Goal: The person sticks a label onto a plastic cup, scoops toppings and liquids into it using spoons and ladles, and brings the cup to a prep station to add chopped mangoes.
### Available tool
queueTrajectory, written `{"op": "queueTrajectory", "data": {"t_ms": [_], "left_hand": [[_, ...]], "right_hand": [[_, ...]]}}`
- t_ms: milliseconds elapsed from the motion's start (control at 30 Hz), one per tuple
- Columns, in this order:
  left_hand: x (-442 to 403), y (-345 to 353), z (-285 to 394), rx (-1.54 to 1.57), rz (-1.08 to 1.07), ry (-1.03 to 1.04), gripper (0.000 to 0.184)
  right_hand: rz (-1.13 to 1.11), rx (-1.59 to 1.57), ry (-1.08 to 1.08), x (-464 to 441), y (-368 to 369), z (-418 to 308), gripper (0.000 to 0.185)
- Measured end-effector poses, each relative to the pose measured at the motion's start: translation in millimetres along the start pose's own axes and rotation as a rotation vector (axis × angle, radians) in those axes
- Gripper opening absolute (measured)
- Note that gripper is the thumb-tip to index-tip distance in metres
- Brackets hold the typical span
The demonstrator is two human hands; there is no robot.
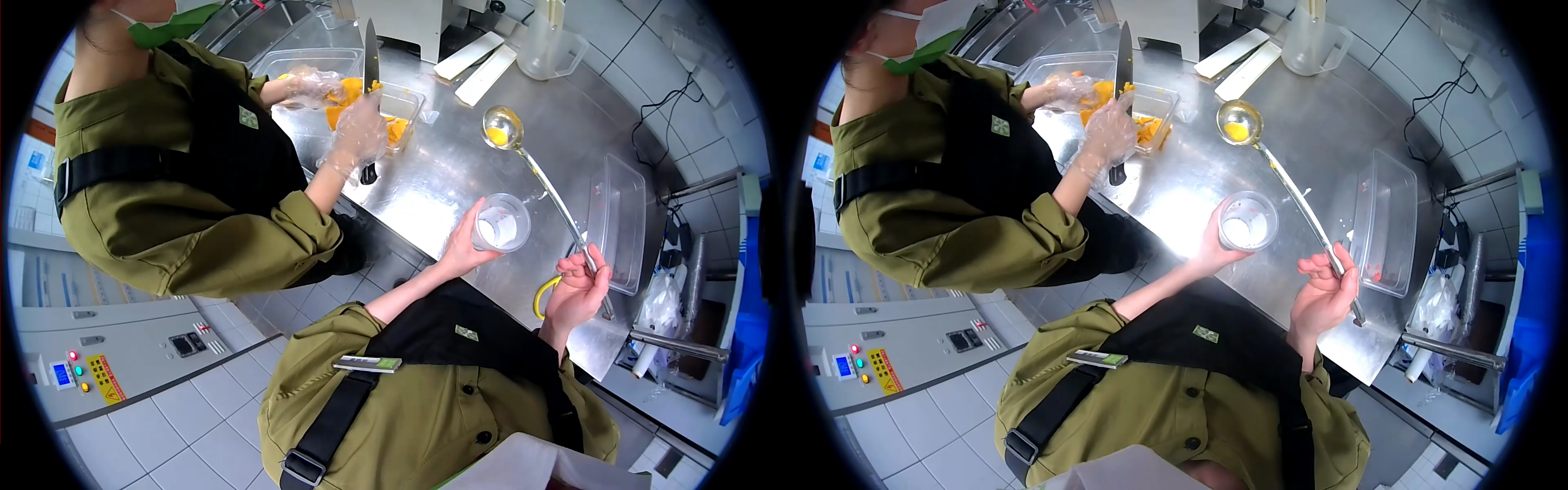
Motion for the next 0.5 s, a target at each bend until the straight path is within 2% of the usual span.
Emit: {"op": "queueTrajectory", "data": {"t_ms": [500], "left_hand": [[-5.4,2.3,3.1,-0.020,0.001,-0.007,0.096]], "right_hand": [[-0.001,-0.013,-0.023,-0.3,0.0,-2.8,0.043]]}}
Point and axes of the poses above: each hand's wrist, its own x-axis away from the middle knuckle, its own y-axis out of the palm, z = x × y, the point moved 8 cm from there along -x, towards the middle knuckle, and after that the axes turned 12 degrees about -y, right-handed, at the moved point
